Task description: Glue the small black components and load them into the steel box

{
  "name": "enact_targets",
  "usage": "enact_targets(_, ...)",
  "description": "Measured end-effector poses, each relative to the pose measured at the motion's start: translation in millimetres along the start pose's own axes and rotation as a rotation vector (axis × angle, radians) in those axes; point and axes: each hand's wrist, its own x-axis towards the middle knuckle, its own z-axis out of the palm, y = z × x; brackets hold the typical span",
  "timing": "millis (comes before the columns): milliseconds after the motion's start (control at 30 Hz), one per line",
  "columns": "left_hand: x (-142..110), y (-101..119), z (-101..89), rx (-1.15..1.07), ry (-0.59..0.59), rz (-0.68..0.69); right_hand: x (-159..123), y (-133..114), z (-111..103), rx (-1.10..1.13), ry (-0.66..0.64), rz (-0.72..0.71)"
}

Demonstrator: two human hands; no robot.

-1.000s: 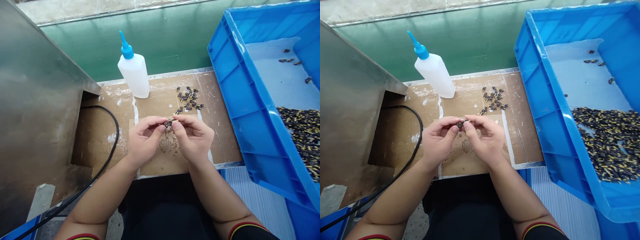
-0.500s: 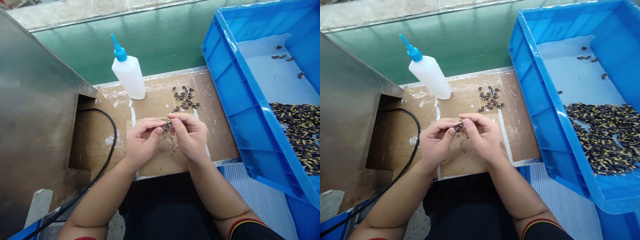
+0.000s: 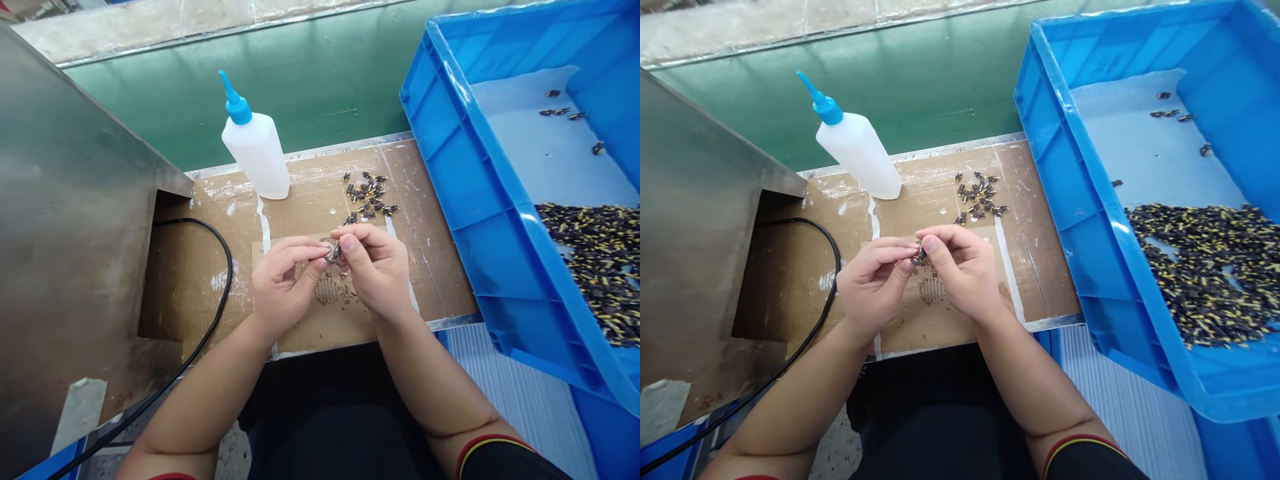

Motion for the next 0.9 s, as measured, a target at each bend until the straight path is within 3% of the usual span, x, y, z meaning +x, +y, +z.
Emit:
enact_targets(200,4.8,5.7,0.5,0.197,-0.015,0.214,0.6,-3.9,1.7,-0.067,0.018,-0.008)
enact_targets(533,5.6,5.6,-2.1,0.326,-0.031,0.377,-0.2,-1.9,-0.1,-0.118,-0.047,-0.080)
enact_targets(900,12.5,-12.1,-11.0,0.609,-0.088,0.617,5.3,13.4,0.5,-0.230,-0.088,-0.046)
